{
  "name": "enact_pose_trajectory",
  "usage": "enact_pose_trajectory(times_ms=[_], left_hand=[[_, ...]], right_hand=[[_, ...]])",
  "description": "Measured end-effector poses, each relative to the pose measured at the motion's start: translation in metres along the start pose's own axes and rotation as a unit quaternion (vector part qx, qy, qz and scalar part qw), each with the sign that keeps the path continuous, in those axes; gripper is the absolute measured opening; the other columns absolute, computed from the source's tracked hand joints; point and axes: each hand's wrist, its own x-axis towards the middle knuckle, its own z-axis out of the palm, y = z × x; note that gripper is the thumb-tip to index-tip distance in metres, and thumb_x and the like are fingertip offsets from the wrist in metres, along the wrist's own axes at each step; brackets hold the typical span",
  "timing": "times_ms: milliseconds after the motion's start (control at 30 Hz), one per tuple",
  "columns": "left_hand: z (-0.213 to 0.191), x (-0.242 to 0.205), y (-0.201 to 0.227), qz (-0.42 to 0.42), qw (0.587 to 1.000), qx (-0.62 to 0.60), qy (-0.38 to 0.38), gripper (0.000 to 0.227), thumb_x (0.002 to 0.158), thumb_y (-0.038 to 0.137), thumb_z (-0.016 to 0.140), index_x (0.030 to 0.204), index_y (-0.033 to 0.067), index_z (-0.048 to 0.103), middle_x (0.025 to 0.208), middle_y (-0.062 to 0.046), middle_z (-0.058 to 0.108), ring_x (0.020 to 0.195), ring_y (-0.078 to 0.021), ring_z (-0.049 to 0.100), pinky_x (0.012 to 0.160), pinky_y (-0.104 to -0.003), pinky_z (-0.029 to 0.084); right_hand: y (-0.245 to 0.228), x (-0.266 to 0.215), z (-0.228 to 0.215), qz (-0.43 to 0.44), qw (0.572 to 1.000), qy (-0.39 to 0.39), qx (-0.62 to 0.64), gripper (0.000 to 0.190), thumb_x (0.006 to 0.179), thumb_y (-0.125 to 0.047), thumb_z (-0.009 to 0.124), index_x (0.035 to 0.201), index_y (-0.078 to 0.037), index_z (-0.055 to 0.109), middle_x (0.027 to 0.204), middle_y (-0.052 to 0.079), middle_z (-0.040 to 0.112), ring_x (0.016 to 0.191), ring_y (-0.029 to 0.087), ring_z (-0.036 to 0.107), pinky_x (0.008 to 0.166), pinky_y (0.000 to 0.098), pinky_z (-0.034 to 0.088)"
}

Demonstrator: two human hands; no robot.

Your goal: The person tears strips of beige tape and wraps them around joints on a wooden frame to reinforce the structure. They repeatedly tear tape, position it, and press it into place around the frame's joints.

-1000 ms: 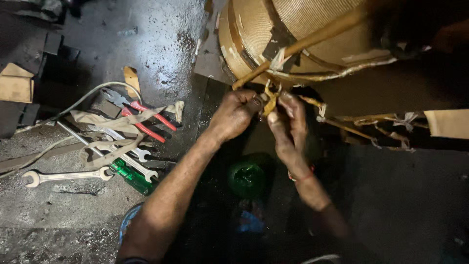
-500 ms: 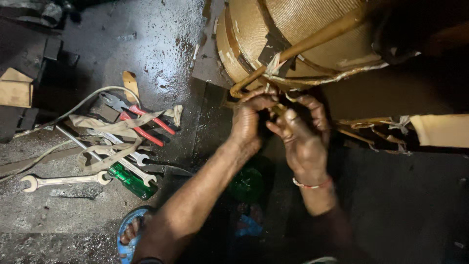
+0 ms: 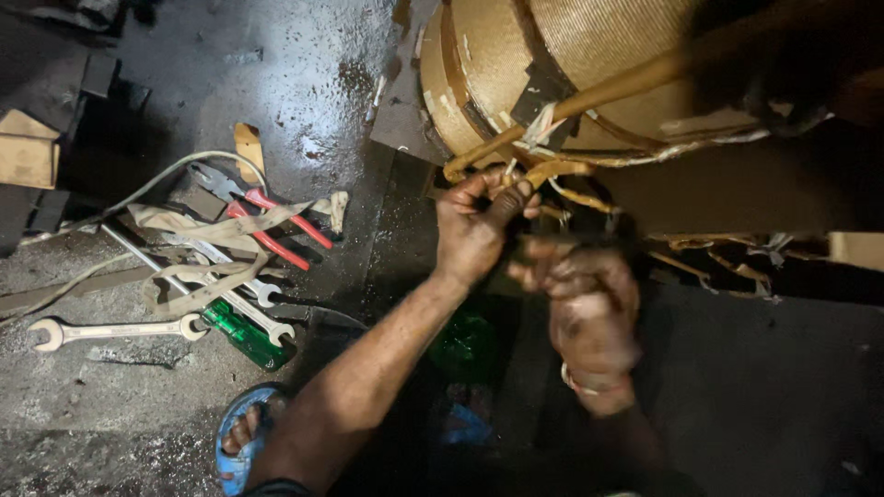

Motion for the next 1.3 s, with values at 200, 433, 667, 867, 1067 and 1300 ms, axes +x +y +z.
enact_pose_trajectory(times_ms=[200,433,667,867,1067,1300], left_hand=[[0.012,-0.006,-0.001,-0.016,0.997,0.032,0.067,0.014,0.101,-0.004,0.064,0.112,-0.0054,0.072,0.094,-0.005,0.073,0.082,-0.0098,0.066,0.074,-0.025,0.056],[0.005,-0.019,0.012,0.061,0.981,0.178,0.052,0.032,0.095,-0.006,0.066,0.127,-0.0023,0.068,0.105,-0.005,0.074,0.092,-0.0112,0.069,0.082,-0.027,0.059],[0.005,-0.018,0.008,-0.016,0.985,0.146,0.094,0.024,0.095,-0.007,0.066,0.116,-0.0023,0.075,0.101,-0.006,0.077,0.088,-0.0109,0.069,0.079,-0.025,0.058],[0.006,-0.012,0.005,-0.022,0.992,0.088,0.091,0.016,0.095,-0.004,0.070,0.109,-0.0019,0.074,0.094,-0.002,0.073,0.080,-0.0088,0.063,0.072,-0.024,0.054],[0.014,-0.021,0.000,-0.028,0.993,0.058,0.099,0.015,0.098,0.003,0.070,0.112,0.0021,0.073,0.094,0.002,0.073,0.080,-0.0067,0.062,0.074,-0.023,0.054],[0.004,-0.021,0.007,0.076,0.956,0.263,0.105,0.043,0.076,-0.012,0.057,0.113,-0.0001,0.075,0.103,-0.004,0.070,0.103,-0.0156,0.064,0.098,-0.030,0.052]], right_hand=[[0.008,0.025,-0.017,-0.135,0.669,-0.139,-0.718,0.020,0.080,-0.019,0.073,0.080,0.001,0.067,0.156,0.020,0.050,0.122,0.032,0.070,0.090,0.0413,0.060],[-0.005,0.044,-0.011,-0.010,0.589,-0.231,-0.774,0.029,0.057,-0.020,0.080,0.076,0.001,0.074,0.148,0.025,0.053,0.108,0.038,0.066,0.082,0.0556,0.052],[-0.010,0.084,-0.019,0.053,0.608,-0.341,-0.716,0.027,0.073,-0.024,0.079,0.069,0.000,0.068,0.116,0.017,0.062,0.118,0.034,0.065,0.098,0.0469,0.055],[-0.017,0.027,0.003,-0.126,0.581,-0.194,-0.780,0.027,0.086,-0.023,0.078,0.104,-0.003,0.075,0.159,0.017,0.045,0.132,0.035,0.058,0.097,0.0529,0.055],[-0.011,0.035,-0.022,-0.095,0.520,-0.225,-0.819,0.039,0.065,-0.031,0.080,0.093,-0.005,0.076,0.160,0.014,0.040,0.120,0.040,0.061,0.091,0.0656,0.047],[-0.017,0.099,0.000,0.070,0.566,-0.353,-0.741,0.027,0.065,-0.025,0.081,0.078,-0.002,0.075,0.110,0.016,0.064,0.094,0.036,0.066,0.085,0.0505,0.056]])
